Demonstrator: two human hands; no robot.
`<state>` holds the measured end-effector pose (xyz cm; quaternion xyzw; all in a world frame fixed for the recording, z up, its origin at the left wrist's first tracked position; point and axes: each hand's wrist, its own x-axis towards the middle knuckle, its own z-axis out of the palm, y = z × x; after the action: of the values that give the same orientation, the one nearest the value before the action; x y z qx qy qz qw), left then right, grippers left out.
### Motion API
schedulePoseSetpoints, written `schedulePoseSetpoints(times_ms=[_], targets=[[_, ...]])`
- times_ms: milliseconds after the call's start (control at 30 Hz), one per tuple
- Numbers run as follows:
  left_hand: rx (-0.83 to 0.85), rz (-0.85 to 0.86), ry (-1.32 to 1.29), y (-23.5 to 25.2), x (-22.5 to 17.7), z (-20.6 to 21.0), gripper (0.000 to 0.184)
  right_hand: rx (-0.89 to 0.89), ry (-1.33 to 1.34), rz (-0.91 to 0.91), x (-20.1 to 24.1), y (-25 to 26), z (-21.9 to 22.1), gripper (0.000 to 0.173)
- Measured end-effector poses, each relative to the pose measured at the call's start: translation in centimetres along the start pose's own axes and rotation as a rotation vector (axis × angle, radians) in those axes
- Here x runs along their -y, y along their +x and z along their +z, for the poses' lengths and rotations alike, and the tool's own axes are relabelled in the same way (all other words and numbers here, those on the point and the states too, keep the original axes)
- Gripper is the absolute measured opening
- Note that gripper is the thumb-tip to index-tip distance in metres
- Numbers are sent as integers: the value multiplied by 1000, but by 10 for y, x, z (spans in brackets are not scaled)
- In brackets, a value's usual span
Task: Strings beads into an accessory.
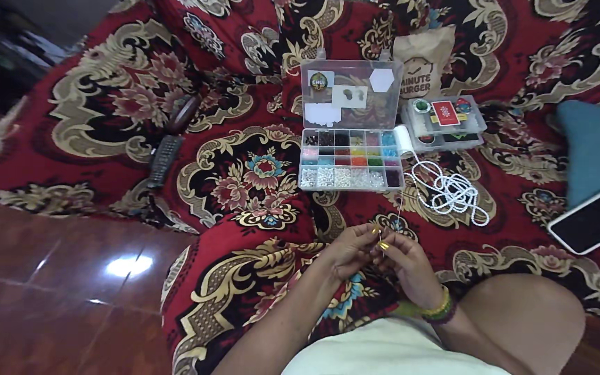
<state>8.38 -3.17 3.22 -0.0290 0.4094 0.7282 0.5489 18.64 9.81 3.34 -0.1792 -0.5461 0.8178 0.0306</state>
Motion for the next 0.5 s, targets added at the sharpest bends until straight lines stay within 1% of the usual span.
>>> schedulePoseSetpoints(times_ms=[500], targets=[[19,0,1,-1,-1,-1,21,-7,12,-5,0,-1,0,17]])
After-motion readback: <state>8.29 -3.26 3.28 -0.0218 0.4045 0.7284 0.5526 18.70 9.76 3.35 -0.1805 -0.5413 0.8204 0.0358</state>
